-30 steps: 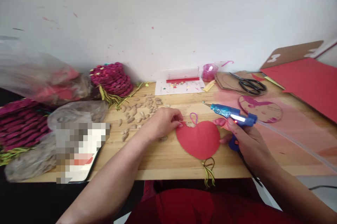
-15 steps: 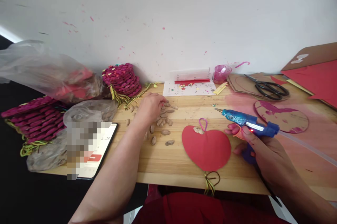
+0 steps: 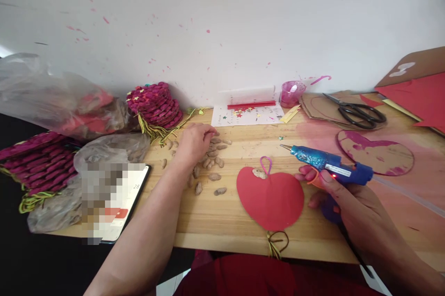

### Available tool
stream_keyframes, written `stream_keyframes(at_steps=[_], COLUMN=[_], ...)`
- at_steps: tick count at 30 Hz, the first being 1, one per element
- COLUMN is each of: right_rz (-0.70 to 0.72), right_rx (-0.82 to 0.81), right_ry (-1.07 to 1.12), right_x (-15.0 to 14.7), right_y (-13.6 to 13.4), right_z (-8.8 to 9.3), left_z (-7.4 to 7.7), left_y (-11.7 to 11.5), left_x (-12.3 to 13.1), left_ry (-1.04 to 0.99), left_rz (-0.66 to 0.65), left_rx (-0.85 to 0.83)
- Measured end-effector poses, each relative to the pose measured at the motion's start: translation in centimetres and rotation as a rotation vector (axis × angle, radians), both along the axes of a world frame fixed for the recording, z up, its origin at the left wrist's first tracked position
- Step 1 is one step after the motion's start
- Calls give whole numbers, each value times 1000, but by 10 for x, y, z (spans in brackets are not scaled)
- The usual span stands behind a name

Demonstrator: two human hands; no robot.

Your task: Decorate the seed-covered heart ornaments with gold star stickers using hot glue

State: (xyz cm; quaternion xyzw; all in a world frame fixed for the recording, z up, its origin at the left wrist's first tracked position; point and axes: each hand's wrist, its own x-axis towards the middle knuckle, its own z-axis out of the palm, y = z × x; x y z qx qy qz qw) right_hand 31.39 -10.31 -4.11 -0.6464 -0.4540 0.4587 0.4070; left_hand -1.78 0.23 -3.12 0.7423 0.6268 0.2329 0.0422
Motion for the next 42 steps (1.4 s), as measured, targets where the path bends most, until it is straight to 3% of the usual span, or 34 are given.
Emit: stream_keyframes(at_steps=[4,12,14,18,20,31,37,42], right_rz=[7,-6,-1,-9,-10,-8,-6,13], right_rx=[-23,-54,-55,-51,-41,-36,-31,-3], right_ry=[-25,-81,-81,-79,-71,-53,-44,-21], right_x=[1,5,5,2,1,1,1,0], right_y=[1,-3,-3,-2,-2,-3,-3,-2], right_z=[0,-3,-4,-1,2,3,6,5], left_z=[-4,-1,0,-1,-3,11,1,-3], left_y=[-1,-1,-1,2,4,-2,2,4], left_x=[5,15,9,-3,-6,-4,-1,1], left_ry=[46,21,-20,38,89,21,53,59], left_rz=[-19,212,168,-89,-150,145,-36,-30], left_rx=[-59,-79,-82,-45,-64,-84,-24,-52])
